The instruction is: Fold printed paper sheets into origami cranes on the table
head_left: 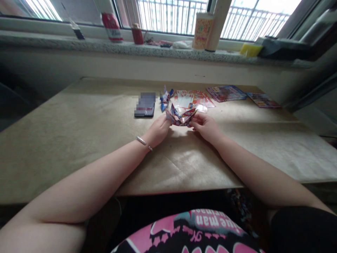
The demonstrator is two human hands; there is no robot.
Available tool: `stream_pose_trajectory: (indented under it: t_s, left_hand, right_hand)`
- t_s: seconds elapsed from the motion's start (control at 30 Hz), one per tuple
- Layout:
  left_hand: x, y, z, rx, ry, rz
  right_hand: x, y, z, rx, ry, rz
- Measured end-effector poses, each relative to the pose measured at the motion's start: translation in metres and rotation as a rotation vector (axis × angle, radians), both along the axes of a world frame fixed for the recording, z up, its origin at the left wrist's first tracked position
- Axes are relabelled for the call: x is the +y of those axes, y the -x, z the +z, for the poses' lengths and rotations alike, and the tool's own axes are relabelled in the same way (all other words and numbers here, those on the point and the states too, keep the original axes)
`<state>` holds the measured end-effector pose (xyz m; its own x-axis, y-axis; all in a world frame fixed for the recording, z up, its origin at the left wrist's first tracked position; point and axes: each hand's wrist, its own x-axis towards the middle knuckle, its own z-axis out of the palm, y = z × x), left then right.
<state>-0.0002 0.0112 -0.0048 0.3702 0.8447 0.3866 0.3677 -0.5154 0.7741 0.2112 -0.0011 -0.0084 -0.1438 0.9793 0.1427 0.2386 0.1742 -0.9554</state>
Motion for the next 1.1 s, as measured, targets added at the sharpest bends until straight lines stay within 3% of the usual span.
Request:
stream_pose_trajectory:
  t_s: [0.23, 0.47, 0.8, 0.97, 1.1]
  left_hand:
    - [0.007, 0.002, -0.009, -0.068, -0.122, 0.037]
    - [0.003, 0.000, -0.010, -0.064, -0.119, -0.088]
    - [0.003, -0.003, -0.004, -0.248, 0.164, -0.061]
    - [0.005, 0.001, -0.008, -0.121, 0.163, 0.038]
    - [0.003, 0.000, -0.008, 0.012, 0.073, 0.062]
  right_hand:
    - [0.001, 0.002, -0.002, -0.006, -0.001, -0.008]
    - [0.002, 0.005, -0.001, 0.152, 0.089, 0.010]
    - [0.007, 0.003, -0.005, 0.280, 0.143, 0.020]
    - [0.008, 0.001, -0.005, 0.311, 0.166, -0.019]
    - [0.007, -0.001, -0.004, 0.199, 0.109, -0.038]
